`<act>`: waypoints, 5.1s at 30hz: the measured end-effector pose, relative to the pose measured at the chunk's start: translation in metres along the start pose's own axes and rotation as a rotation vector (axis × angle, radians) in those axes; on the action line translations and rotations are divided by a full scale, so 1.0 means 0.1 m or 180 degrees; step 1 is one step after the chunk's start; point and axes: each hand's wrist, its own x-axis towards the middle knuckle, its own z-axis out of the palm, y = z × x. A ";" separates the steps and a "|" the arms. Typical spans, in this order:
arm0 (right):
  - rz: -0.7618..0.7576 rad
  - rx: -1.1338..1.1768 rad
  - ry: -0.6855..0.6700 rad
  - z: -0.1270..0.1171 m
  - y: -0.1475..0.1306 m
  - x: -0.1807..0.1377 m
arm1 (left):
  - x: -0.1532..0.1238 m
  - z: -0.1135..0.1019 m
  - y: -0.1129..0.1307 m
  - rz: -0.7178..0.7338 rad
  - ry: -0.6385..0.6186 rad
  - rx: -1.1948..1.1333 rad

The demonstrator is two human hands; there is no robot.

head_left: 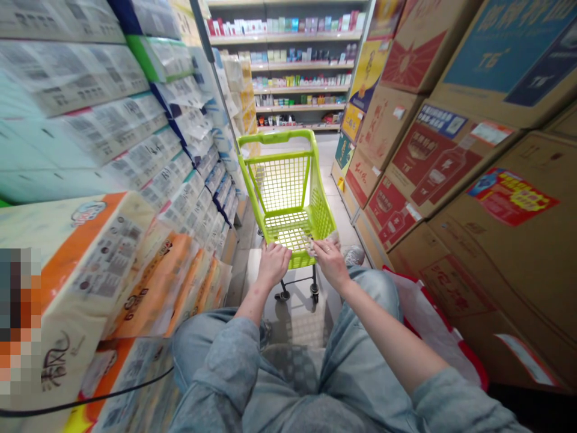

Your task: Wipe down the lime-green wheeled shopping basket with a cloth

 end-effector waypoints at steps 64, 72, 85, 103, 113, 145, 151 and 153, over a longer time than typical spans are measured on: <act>0.2718 0.1867 0.2009 0.51 -0.13 0.02 | 0.41 -0.04 0.23 0.0798 -0.0686 0.0725; 0.2737 0.2932 0.1630 0.71 -0.77 -0.12 | 0.40 -0.01 0.19 0.1093 -0.0701 0.0670; 0.2918 0.2209 0.1725 0.69 0.27 -0.14 | 0.40 -0.02 0.23 0.0887 -0.0636 0.0645; 0.2576 0.2885 0.1325 0.63 0.09 -0.43 | 0.38 -0.02 0.22 0.0838 -0.0679 0.0556; 0.2585 0.2504 0.1337 0.66 0.20 -0.23 | 0.37 0.00 0.23 0.0823 -0.0566 0.0571; 0.2737 0.2503 0.1413 0.75 -0.24 -0.23 | 0.38 -0.01 0.31 0.0813 -0.0512 0.0582; 0.2364 0.2455 0.1191 0.66 -0.20 -0.39 | 0.38 0.01 0.26 0.0850 -0.0505 0.0476; 0.2289 0.2463 0.0932 0.65 -0.19 -0.50 | 0.38 0.02 0.25 0.0869 -0.0475 0.0429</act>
